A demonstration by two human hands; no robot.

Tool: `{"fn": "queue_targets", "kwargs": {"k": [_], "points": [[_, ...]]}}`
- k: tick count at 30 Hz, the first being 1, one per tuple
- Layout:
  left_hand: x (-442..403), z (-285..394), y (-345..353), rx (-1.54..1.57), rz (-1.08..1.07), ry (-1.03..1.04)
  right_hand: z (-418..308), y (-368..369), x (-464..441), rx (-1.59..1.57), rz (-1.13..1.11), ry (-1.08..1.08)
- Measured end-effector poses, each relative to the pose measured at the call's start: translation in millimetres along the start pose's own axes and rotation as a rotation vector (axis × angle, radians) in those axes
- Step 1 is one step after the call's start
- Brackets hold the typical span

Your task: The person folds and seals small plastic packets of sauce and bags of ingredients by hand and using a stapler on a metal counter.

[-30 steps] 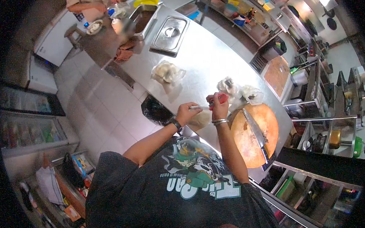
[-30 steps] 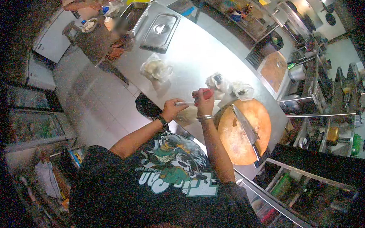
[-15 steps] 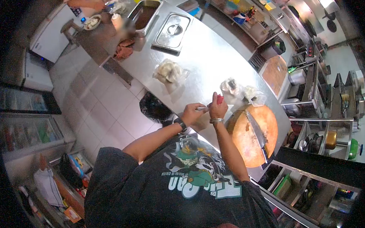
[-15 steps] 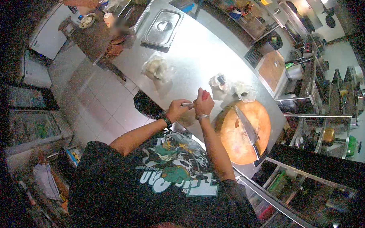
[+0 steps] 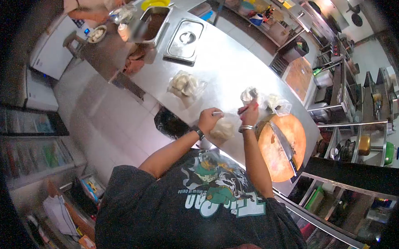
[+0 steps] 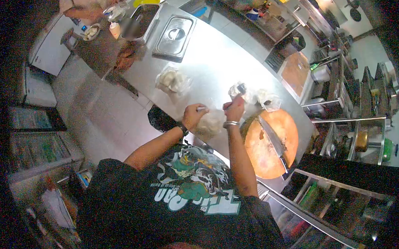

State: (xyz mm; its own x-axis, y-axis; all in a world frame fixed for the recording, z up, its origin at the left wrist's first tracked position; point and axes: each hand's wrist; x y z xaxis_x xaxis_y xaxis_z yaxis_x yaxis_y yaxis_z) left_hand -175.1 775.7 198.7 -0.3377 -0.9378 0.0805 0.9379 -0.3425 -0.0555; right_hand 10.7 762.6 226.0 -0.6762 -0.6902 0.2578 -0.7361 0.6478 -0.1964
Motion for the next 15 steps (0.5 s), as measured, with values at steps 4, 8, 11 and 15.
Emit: {"fn": "queue_targets", "kwargs": {"k": [4,8,11,15], "points": [[-60.0,-4.5,-7.4,-0.076,0.039,0.042,69.9,-48.9,-55.5,0.402,-0.03,0.059],[-78.0,86.8,-19.3,-0.159,0.164,0.698,92.5,-58.7,-19.7,1.064,-0.042,-0.115],[-66.2,97.0,-52.5,-0.34,0.275,0.592,66.2,-50.3,4.8,1.199,-0.049,-0.175],[-47.4,8.6,-68.4,-0.517,0.536,0.202,60.5,-41.9,12.1,1.236,-0.006,-0.226]]}}
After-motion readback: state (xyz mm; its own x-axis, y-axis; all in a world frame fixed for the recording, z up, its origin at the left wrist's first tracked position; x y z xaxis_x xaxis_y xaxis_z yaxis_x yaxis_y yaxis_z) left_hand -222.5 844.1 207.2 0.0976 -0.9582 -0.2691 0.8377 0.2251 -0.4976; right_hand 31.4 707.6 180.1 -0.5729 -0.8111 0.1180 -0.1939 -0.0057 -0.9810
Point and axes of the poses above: each hand's wrist, its own x-axis away from the middle knuckle, its own y-axis out of the palm, z = x × y, and after that the axes turned 10 degrees about x, right-handed
